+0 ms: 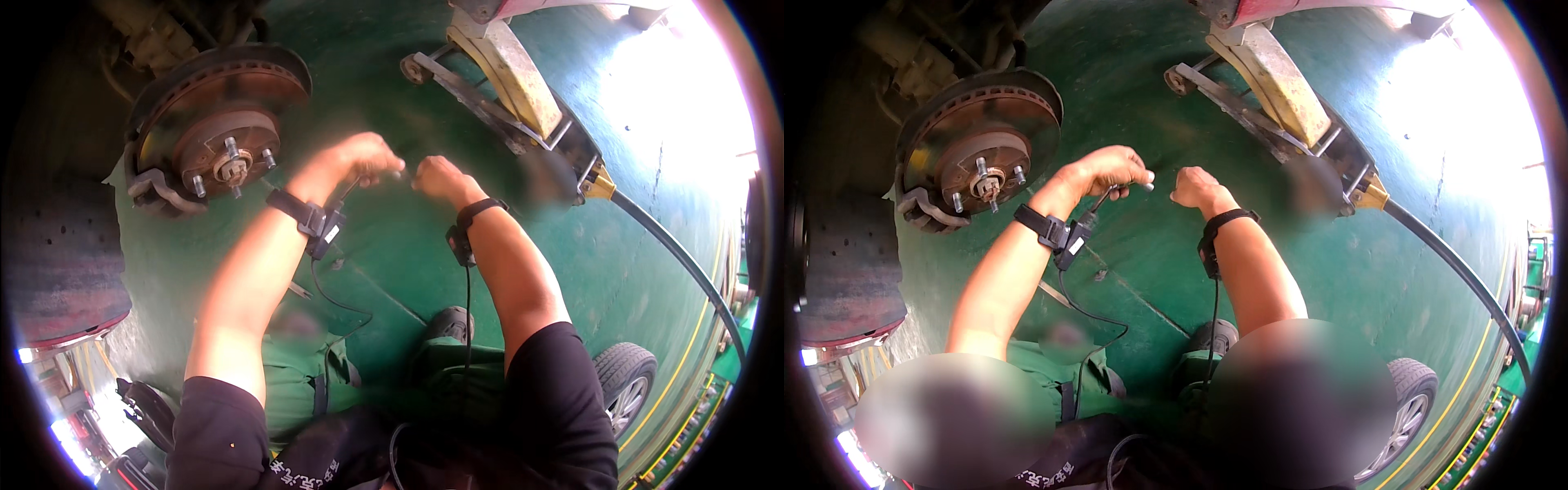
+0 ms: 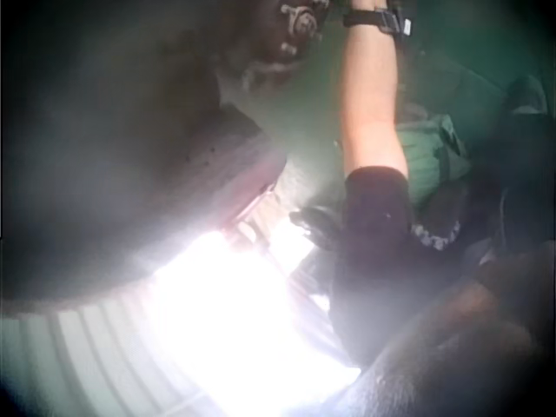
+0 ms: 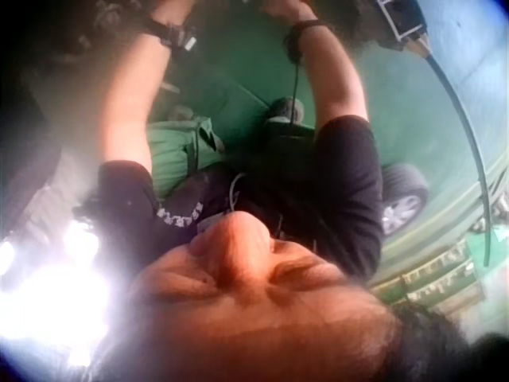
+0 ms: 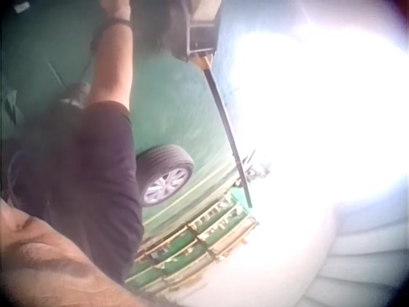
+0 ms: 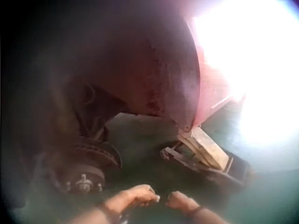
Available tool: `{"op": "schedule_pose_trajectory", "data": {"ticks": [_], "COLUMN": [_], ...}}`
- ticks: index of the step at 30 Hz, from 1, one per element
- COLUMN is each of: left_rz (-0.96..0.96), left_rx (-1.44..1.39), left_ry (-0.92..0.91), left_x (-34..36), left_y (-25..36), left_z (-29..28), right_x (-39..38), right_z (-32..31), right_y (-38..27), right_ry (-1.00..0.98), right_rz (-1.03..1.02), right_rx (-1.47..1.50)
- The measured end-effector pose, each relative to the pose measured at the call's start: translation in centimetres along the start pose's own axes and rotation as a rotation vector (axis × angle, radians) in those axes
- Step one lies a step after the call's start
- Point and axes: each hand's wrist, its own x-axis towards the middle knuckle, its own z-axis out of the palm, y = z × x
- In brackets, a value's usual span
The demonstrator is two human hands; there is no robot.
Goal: The person uses a socket wrench to remove a bolt from a car wheel well. They then use pliers and a screwdriver to manipulate a wire connector and a plastic clip before adjusting the liner by hand.
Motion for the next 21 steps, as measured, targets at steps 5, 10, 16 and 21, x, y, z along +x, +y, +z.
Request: {"op": "schedule_pose_trajectory", "data": {"ticks": [5,10,16,21], "left_rz": [-0.153,-0.094,-0.21,-0.121], "left_rx": [0.001,-0.237,0.003,-0.003], "left_ry": [-0.07,-0.008,0.15,0.183], "left_x": [1.9,1.7,1.8,2.3], "left_y": [-7.6,-14.3,-16.3,-20.0], "left_z": [0.4,-1.3,-3.4,-3.0], "right_x": [0.4,-0.2,-1.9,-1.2], "right_z": [1.3,5.2,10.9,14.3], "right_y": [-2.5,-5.4,-8.4,-7.9], "right_ry": [-0.112,-0.288,-0.318,-0.253], "right_rz": [-0.173,-0.359,-0.355,-0.419], "right_rx": [-0.254,-0.09,-0.112,-0.14]}}
